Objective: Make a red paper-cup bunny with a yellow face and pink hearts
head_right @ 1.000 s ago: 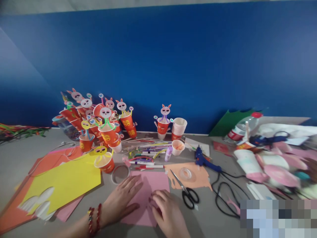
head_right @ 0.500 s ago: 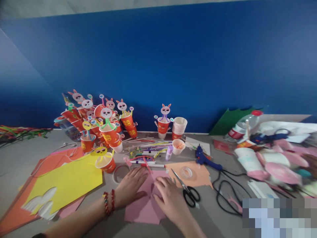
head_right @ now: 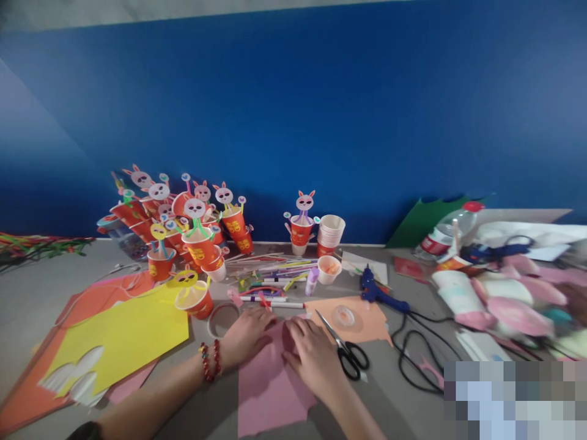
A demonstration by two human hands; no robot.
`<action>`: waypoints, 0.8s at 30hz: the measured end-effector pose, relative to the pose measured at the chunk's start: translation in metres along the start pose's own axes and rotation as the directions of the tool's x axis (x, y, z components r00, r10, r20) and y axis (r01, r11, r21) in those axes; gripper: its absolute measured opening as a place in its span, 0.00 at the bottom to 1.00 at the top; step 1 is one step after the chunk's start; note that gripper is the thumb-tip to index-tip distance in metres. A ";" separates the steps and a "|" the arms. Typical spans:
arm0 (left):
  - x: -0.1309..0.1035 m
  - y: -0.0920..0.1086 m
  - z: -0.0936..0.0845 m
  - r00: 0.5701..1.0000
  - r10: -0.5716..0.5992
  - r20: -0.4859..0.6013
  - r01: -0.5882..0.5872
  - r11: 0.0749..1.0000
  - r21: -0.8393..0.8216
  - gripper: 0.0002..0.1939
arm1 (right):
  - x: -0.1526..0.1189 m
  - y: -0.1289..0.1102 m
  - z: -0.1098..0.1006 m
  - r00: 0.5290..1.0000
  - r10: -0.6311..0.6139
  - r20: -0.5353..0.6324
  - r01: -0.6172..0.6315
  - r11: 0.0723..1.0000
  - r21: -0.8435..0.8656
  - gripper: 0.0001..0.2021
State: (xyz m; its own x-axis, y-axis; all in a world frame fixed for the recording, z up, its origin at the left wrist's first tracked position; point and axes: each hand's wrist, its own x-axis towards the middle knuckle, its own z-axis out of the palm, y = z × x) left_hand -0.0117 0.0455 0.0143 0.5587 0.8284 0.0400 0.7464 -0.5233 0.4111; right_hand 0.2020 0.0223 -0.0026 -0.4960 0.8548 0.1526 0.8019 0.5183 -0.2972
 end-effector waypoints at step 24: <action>-0.020 0.005 -0.030 0.985 0.044 -0.166 -0.077 0.978 -0.196 0.07 | -0.007 0.020 -0.039 0.925 0.240 -0.294 -0.046 0.840 0.541 0.16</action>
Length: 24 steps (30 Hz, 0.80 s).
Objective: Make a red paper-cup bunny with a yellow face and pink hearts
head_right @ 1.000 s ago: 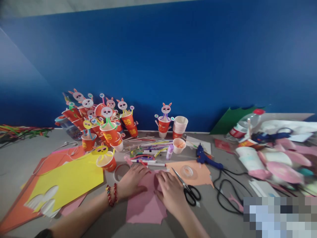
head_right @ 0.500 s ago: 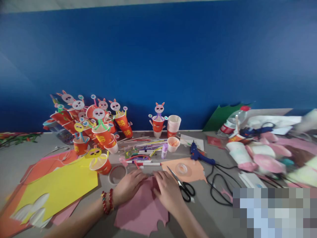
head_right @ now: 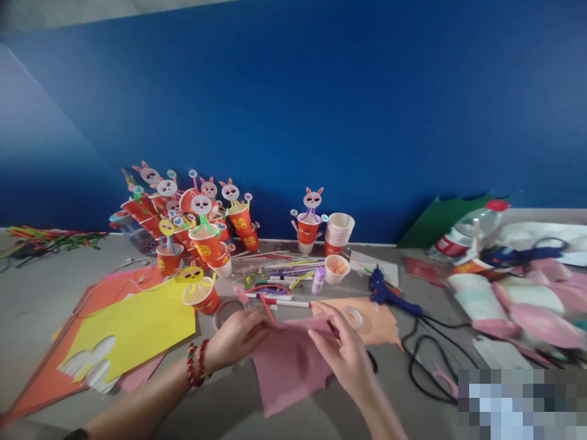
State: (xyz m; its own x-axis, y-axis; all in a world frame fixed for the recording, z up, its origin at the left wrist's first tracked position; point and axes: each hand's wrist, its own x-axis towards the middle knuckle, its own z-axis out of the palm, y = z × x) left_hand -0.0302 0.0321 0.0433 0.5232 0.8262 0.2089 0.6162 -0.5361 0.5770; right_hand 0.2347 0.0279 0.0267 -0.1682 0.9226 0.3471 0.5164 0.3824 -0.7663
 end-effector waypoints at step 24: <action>-0.067 -0.011 -0.001 0.988 -0.009 -0.157 0.058 0.948 0.313 0.31 | -0.019 -0.004 0.014 0.998 -0.009 0.065 0.006 0.999 0.041 0.12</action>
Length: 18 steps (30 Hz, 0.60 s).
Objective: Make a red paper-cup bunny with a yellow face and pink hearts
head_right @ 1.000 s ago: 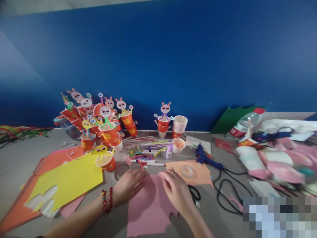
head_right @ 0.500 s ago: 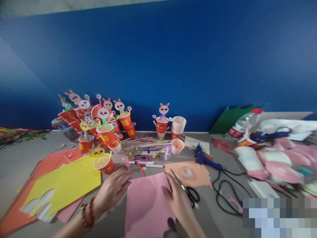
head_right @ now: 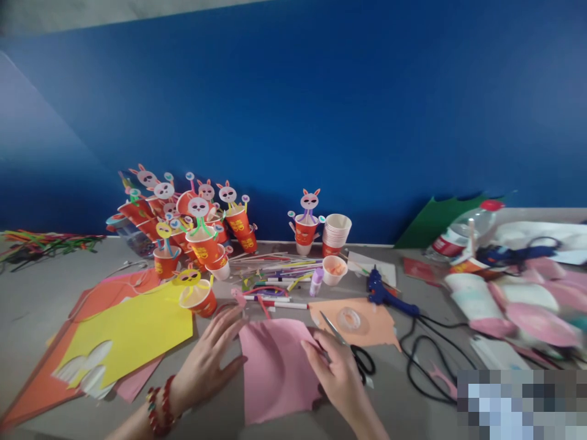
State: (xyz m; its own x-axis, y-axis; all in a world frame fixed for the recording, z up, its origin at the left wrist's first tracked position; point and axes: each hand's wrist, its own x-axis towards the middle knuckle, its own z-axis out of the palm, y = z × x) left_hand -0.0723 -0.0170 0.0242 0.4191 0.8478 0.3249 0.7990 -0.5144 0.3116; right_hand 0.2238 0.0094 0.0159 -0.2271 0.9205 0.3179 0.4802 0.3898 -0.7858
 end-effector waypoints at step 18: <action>0.029 -0.017 0.012 0.958 -0.214 0.192 0.248 0.953 -0.174 0.11 | -0.017 0.034 0.015 0.947 0.277 0.166 -0.305 0.936 0.178 0.21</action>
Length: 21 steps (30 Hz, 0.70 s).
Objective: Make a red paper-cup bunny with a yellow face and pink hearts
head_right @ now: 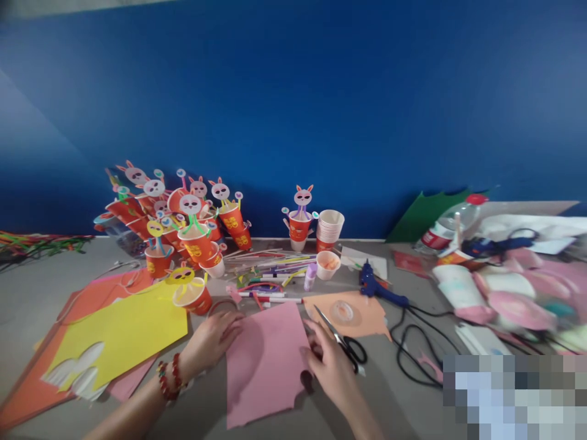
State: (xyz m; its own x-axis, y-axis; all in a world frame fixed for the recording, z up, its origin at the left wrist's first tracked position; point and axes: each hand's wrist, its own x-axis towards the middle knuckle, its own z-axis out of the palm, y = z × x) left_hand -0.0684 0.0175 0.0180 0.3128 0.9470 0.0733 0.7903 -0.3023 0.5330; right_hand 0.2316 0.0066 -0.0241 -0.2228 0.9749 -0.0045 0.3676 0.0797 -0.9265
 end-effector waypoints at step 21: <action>-0.012 0.028 0.042 0.826 0.418 0.379 -0.511 0.838 0.190 0.36 | -0.018 -0.003 -0.031 0.934 -0.263 -0.244 0.089 0.828 -0.554 0.11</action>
State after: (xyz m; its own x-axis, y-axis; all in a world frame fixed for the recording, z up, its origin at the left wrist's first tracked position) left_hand -0.0282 -0.0070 -0.0032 0.7879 0.6147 -0.0362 0.6028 -0.7580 0.2490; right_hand 0.2630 -0.0051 -0.0099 -0.0847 0.9399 0.3307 0.7845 0.2675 -0.5594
